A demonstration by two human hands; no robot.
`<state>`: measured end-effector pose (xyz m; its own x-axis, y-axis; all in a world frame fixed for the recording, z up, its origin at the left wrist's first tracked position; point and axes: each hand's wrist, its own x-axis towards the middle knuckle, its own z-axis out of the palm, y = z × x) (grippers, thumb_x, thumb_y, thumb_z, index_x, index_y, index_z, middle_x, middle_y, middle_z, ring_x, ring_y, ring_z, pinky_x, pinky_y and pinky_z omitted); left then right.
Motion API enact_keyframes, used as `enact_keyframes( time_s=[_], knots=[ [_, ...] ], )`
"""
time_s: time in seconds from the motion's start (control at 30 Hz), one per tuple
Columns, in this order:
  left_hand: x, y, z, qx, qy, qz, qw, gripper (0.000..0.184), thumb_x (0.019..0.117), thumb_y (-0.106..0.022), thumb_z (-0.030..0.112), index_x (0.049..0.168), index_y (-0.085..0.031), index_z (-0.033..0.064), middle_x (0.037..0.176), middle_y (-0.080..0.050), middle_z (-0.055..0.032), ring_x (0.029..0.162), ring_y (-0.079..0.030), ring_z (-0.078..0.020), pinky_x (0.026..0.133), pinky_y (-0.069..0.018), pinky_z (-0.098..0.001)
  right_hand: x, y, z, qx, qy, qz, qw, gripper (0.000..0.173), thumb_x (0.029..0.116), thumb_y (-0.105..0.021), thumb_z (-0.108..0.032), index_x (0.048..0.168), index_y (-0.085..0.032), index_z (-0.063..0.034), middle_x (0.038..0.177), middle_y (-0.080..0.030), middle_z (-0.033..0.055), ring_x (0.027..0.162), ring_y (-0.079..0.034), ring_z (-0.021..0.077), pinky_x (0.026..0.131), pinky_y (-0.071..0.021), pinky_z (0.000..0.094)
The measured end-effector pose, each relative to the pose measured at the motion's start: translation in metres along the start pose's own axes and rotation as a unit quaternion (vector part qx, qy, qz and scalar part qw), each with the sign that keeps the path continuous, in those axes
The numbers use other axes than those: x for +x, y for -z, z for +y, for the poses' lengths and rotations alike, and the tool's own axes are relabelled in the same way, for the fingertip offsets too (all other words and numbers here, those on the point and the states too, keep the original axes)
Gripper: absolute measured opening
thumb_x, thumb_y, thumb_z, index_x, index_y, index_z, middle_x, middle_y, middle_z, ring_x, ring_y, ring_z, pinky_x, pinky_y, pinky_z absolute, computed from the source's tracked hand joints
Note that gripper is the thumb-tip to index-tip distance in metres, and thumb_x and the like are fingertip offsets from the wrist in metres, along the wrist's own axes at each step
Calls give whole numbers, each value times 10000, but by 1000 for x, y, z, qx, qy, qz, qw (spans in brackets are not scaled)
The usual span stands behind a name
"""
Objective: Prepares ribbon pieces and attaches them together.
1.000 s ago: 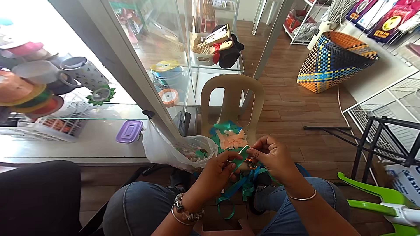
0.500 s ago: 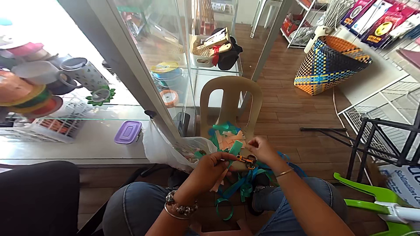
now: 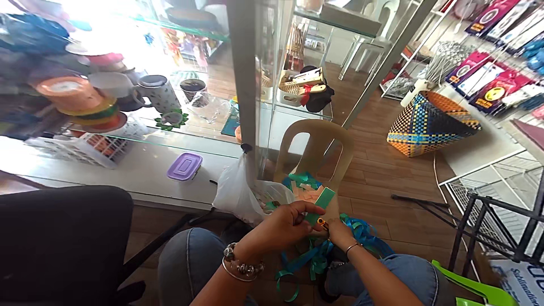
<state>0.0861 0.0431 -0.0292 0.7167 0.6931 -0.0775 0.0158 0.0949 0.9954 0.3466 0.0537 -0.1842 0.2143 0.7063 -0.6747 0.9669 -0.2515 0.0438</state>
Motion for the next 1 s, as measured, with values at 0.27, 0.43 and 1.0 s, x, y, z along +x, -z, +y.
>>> enact_keyframes(
  time_s=[0.27, 0.43, 1.0],
  knots=[
    [-5, 3, 9, 43, 11, -46, 998, 362, 1001, -585, 25, 1350, -595, 122, 1047, -744, -9, 597, -587, 26, 555, -481, -145, -94, 44, 53, 313, 228, -24, 922, 455, 944, -666, -168, 1360, -546, -26, 1062, -701, 92, 831, -676, 165, 713, -566, 342],
    [-3, -1, 8, 41, -3, -69, 997, 383, 992, -599, 21, 1361, -586, 123, 1053, -746, -8, 608, -594, 31, 558, -484, -137, -165, 17, 77, 478, 369, -32, 796, 395, 898, -748, -156, 1266, -626, -83, 949, -736, -38, 799, -692, 39, 699, -586, 228],
    [1, -9, 3, 65, -12, -149, 987, 376, 971, -596, -42, 1329, -609, 72, 1074, -720, -36, 717, -650, 3, 661, -552, -169, -169, 0, 52, 458, 473, -79, 749, 562, 934, -712, -453, 1289, -586, -35, 884, -649, -64, 746, -594, -30, 657, -500, 153]
  ],
)
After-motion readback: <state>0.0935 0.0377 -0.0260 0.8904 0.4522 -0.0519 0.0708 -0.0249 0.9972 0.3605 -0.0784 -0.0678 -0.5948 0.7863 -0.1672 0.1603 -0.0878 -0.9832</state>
